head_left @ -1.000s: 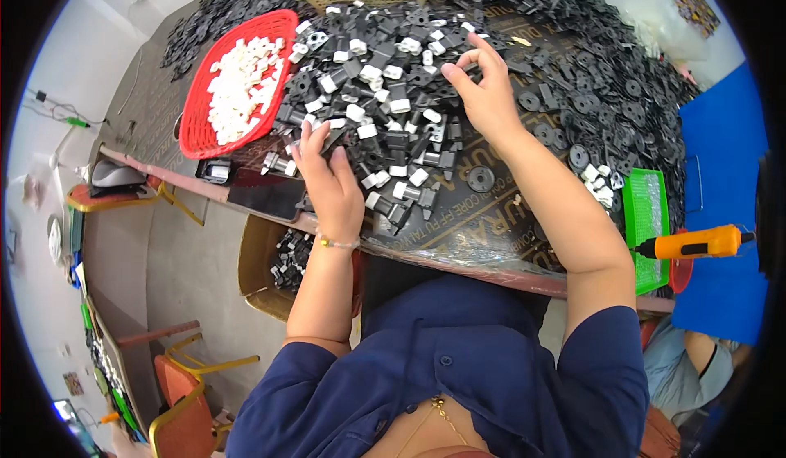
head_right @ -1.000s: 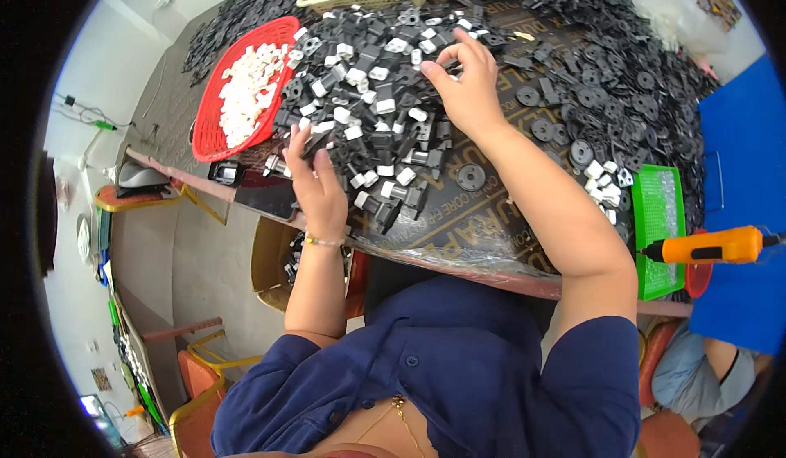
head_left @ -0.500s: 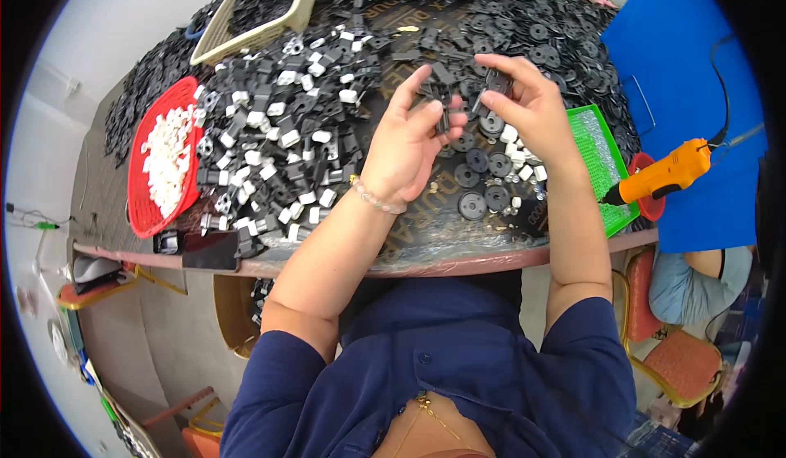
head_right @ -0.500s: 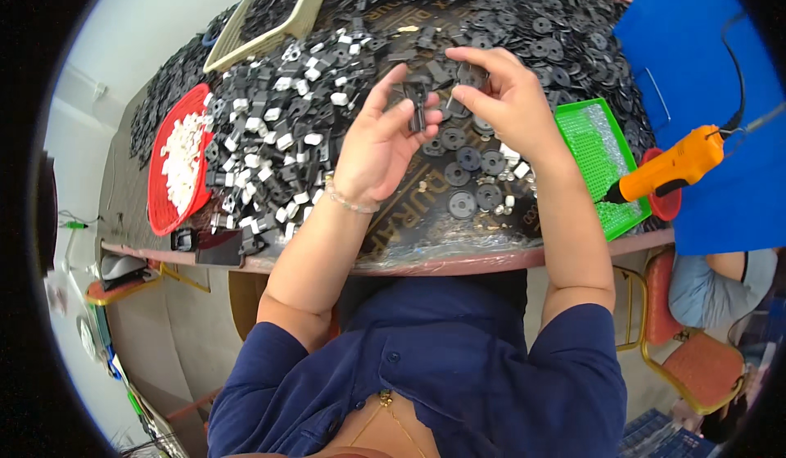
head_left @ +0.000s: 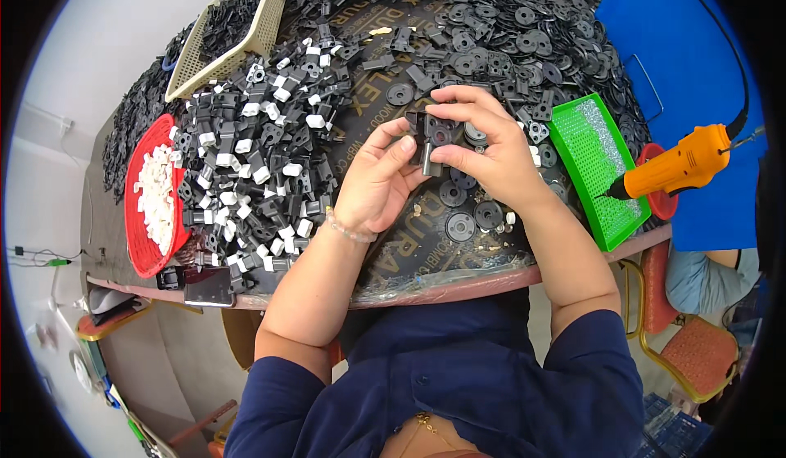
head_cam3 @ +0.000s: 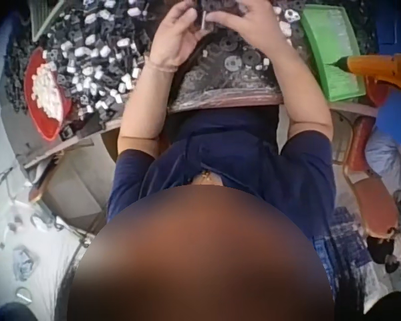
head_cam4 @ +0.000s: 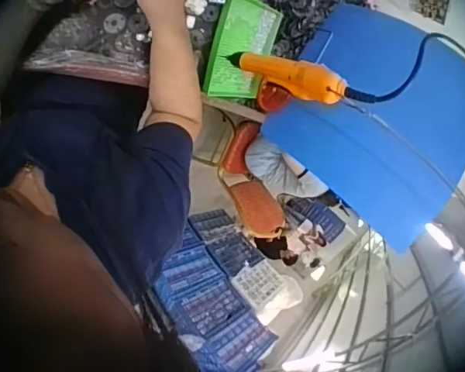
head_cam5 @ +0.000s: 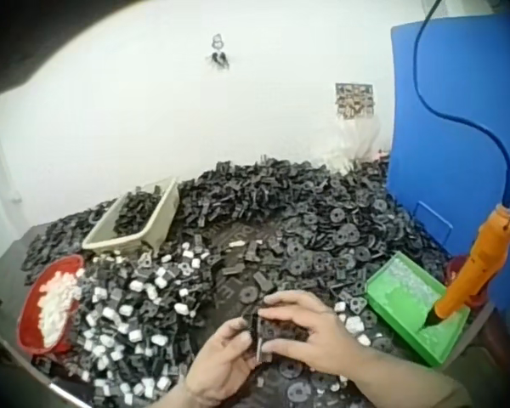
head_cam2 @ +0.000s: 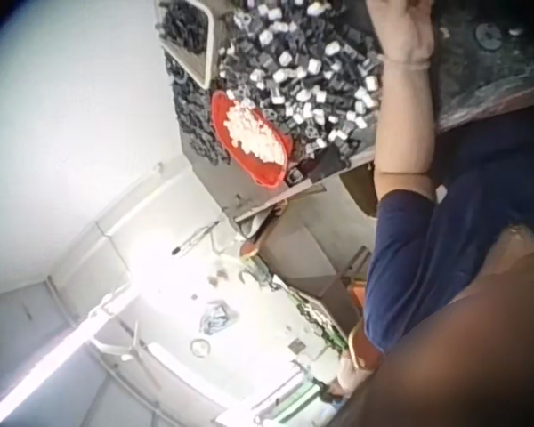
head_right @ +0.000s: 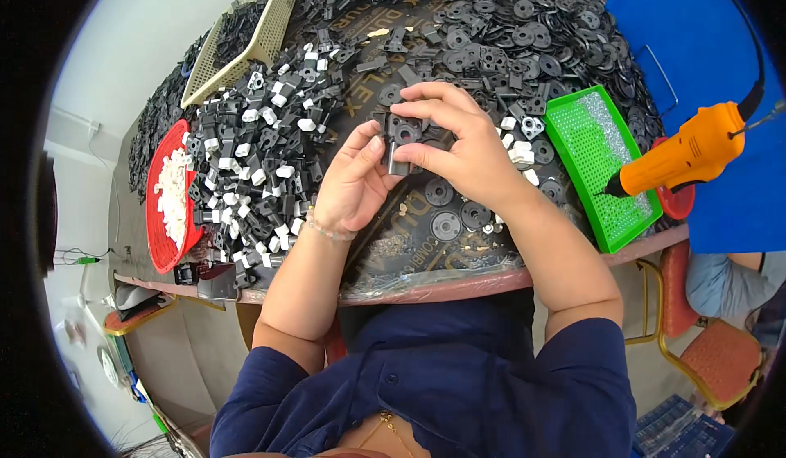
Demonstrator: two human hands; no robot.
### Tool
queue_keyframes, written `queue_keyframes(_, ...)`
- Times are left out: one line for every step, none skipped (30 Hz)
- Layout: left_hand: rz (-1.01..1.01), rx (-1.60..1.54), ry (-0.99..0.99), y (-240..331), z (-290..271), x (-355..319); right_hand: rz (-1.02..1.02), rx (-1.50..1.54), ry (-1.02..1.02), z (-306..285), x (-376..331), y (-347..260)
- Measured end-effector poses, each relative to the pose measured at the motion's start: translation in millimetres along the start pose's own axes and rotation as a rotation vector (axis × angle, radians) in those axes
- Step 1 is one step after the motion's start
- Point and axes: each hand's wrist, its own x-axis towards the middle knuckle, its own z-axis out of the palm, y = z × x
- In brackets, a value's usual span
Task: Manually assembling small black and white plastic components by press-fitting them together on a factory workbench.
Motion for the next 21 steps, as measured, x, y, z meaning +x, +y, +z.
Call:
queue_keyframes(-0.015, -0.040, -0.018, -0.3, 0.7, -0.9, 0.004, 0.003, 0.003, 0.9, -0.5, 1.2)
queue_keyframes(-0.019, -0.038, -0.016, -1.6, -0.6, -1.9, 0.009, -0.009, 0.009, 1.8, -1.3, 2.0)
queue_keyframes(-0.033, -0.068, -0.039, -2.2, -1.9, -2.7, 0.013, -0.022, 0.017, 2.3, -1.3, 2.2)
queue_keyframes(-0.047, -0.098, -0.061, -3.4, -3.1, -3.1, 0.016, -0.022, 0.020, 3.1, -1.4, 3.3)
queue_keyframes(-0.050, -0.097, -0.061, -5.4, -4.7, -2.8, 0.012, -0.025, 0.018, 4.2, -1.8, 4.7)
queue_keyframes(-0.040, -0.119, -0.070, -7.6, -7.0, -3.3, 0.009, -0.026, 0.014, 5.3, -2.6, 5.5)
queue_keyframes(-0.030, -0.142, -0.078, -9.1, -8.1, -4.1, 0.012, -0.024, 0.016, 4.9, -2.5, 5.7)
queue_keyframes(-0.032, -0.141, -0.076, -9.7, -7.9, -5.2, -0.026, -0.069, 0.003, 3.7, -1.5, 5.4)
queue_keyframes(-0.029, -0.149, -0.084, -10.1, -6.7, -5.8, -0.064, -0.116, -0.010, 2.7, -1.0, 5.4)
queue_keyframes(-0.026, -0.158, -0.092, -10.0, -4.2, -6.4, -0.061, -0.115, -0.009, 2.9, -1.6, 5.1)
queue_keyframes(-0.029, -0.157, -0.091, -10.3, 0.6, -7.4, -0.068, -0.154, 0.014, 3.5, -2.3, 4.5)
queue_keyframes(0.008, -0.030, -0.062, -9.7, 9.8, -8.5, -0.074, -0.195, 0.036, 3.4, -3.0, 3.9)
queue_keyframes(0.044, 0.097, -0.033, -9.8, 14.6, -9.0, -0.072, -0.195, 0.037, 2.0, -2.8, 4.2)
queue_keyframes(0.042, 0.096, -0.033, -10.9, 13.5, -8.4, -0.038, -0.090, 0.019, -0.2, -1.9, 5.3)
queue_keyframes(0.090, 0.186, -0.017, -12.2, 11.5, -7.9, -0.005, 0.016, 0.002, -1.4, -1.2, 5.9)
queue_keyframes(0.138, 0.276, 0.000, -13.3, 9.9, -7.7, 0.096, 0.116, 0.021, -1.7, -1.3, 6.3)
queue_keyframes(0.135, 0.276, 0.000, -14.2, 9.3, -8.2, 0.098, 0.116, 0.022, -4.2, -1.3, 6.9)
queue_keyframes(0.164, 0.374, 0.010, -15.4, 9.0, -8.2, 0.139, 0.074, -0.035, -9.1, -1.3, 8.1)
queue_keyframes(0.193, 0.473, 0.019, -16.5, 8.6, -7.9, 0.180, 0.032, -0.093, -12.3, -1.0, 9.4)
queue_keyframes(0.188, 0.472, 0.016, -16.7, 5.9, -7.5, 0.179, 0.044, -0.066, -10.7, -1.0, 12.5)
queue_keyframes(0.182, 0.633, 0.056, -15.4, 1.7, -7.2, 0.182, 0.042, -0.064, -10.5, -1.4, 11.6)
